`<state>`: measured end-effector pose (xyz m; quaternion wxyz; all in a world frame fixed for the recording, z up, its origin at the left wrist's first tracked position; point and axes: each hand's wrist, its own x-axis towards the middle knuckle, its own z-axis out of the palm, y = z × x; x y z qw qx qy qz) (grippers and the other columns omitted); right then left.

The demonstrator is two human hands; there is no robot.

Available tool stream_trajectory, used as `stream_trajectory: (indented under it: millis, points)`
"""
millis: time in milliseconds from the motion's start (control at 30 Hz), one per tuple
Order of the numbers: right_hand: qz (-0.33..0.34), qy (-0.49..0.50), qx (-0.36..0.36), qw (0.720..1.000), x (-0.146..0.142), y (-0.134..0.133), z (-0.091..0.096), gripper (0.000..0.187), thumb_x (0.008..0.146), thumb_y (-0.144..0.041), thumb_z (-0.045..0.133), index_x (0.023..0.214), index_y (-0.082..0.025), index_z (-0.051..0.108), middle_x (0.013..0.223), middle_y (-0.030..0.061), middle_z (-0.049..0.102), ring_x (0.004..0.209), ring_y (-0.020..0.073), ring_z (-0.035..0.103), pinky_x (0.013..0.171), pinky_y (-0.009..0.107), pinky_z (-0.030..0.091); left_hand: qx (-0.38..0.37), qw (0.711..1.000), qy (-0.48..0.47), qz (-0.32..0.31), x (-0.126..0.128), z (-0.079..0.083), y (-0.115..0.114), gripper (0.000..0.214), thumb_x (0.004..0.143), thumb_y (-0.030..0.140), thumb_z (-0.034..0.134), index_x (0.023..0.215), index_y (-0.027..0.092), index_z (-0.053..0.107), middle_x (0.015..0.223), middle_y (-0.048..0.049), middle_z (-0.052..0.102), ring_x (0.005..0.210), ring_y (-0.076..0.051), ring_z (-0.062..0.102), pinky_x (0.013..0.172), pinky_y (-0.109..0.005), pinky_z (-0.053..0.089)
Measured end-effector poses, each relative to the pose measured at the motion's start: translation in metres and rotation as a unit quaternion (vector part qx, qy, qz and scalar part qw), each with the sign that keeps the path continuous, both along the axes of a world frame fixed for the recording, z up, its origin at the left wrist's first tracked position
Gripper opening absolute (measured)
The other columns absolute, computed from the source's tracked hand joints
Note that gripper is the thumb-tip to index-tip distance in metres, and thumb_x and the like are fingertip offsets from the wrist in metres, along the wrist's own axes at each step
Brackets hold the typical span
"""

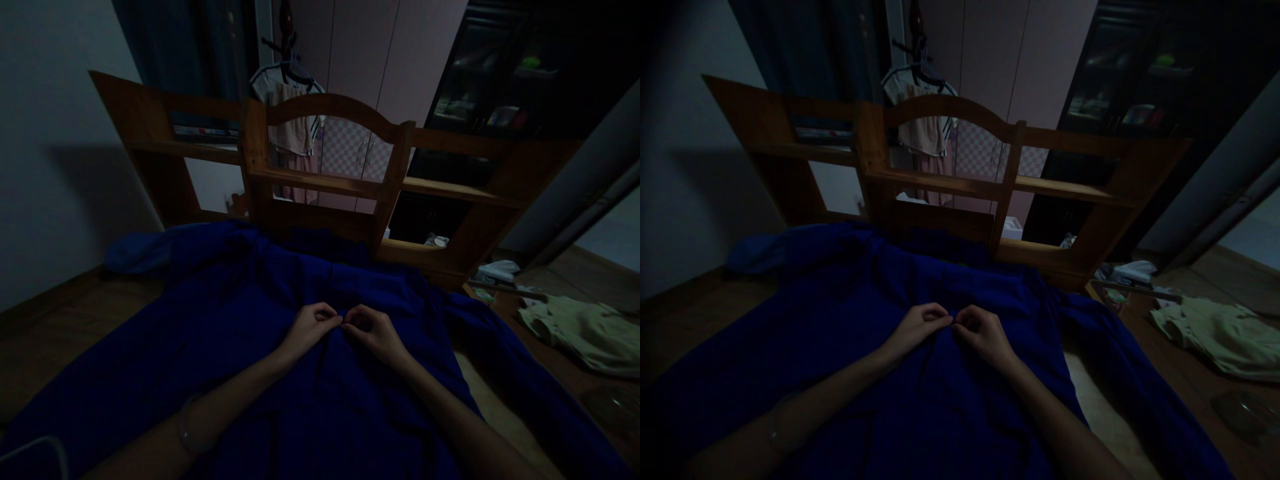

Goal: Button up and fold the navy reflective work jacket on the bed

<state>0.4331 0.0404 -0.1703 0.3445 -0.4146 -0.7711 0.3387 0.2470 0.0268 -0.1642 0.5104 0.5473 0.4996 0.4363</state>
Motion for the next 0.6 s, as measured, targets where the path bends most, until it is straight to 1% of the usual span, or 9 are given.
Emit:
stream_trajectory:
  millis: [100, 167, 300, 433, 600]
  points:
    - [-0.001, -0.017, 0.023, 1.000, 0.000, -0.001, 0.001, 0.018, 0.083, -0.036, 0.063, 0.090, -0.019, 0.063, 0.077, 0.0002, 0.066, 0.066, 0.0124, 0.060, 0.061, 0.022, 0.045, -0.033, 0.999, -0.018, 0.006, 0.001, 0.002, -0.001, 0.023, 0.069, 0.035, 0.067, 0.077, 0.014, 0.063, 0.056, 0.0033, 0.054, 0.047, -0.008, 0.044, 0.045, -0.019, 0.027]
    - [0.002, -0.025, 0.031, 0.999, 0.000, -0.002, 0.002, 0.018, 0.083, -0.036, 0.062, 0.091, -0.019, 0.062, 0.077, 0.0003, 0.065, 0.066, 0.0124, 0.060, 0.061, 0.022, 0.045, -0.044, 0.999, -0.020, 0.010, 0.001, 0.002, -0.002, 0.022, 0.069, 0.034, 0.066, 0.079, 0.014, 0.062, 0.056, 0.0041, 0.053, 0.046, -0.007, 0.043, 0.045, -0.019, 0.026]
    - [0.012, -0.038, 0.052, 0.998, -0.001, -0.005, 0.005, 0.017, 0.085, -0.035, 0.060, 0.092, -0.020, 0.062, 0.078, 0.0008, 0.065, 0.066, 0.0127, 0.059, 0.060, 0.022, 0.043, -0.051, 0.999, -0.018, 0.006, 0.001, 0.001, -0.001, 0.021, 0.068, 0.030, 0.064, 0.082, 0.014, 0.061, 0.055, 0.0056, 0.050, 0.046, -0.007, 0.041, 0.044, -0.019, 0.025]
    - [0.022, -0.039, 0.058, 0.997, -0.003, -0.009, 0.010, 0.018, 0.090, -0.035, 0.052, 0.092, -0.020, 0.061, 0.076, 0.0016, 0.064, 0.066, 0.0130, 0.058, 0.060, 0.023, 0.042, -0.052, 0.998, -0.027, -0.003, 0.000, -0.001, 0.001, 0.021, 0.068, 0.026, 0.063, 0.085, 0.015, 0.059, 0.055, 0.0069, 0.048, 0.045, -0.006, 0.039, 0.044, -0.019, 0.023]
    - [0.028, -0.040, 0.067, 0.997, -0.003, -0.011, 0.013, 0.017, 0.090, -0.034, 0.051, 0.091, -0.020, 0.061, 0.080, 0.0030, 0.064, 0.069, 0.0143, 0.059, 0.063, 0.024, 0.043, -0.064, 0.997, -0.039, -0.016, 0.000, 0.002, -0.002, 0.017, 0.068, 0.020, 0.058, 0.084, 0.015, 0.057, 0.057, 0.0067, 0.049, 0.046, -0.006, 0.039, 0.045, -0.019, 0.025]
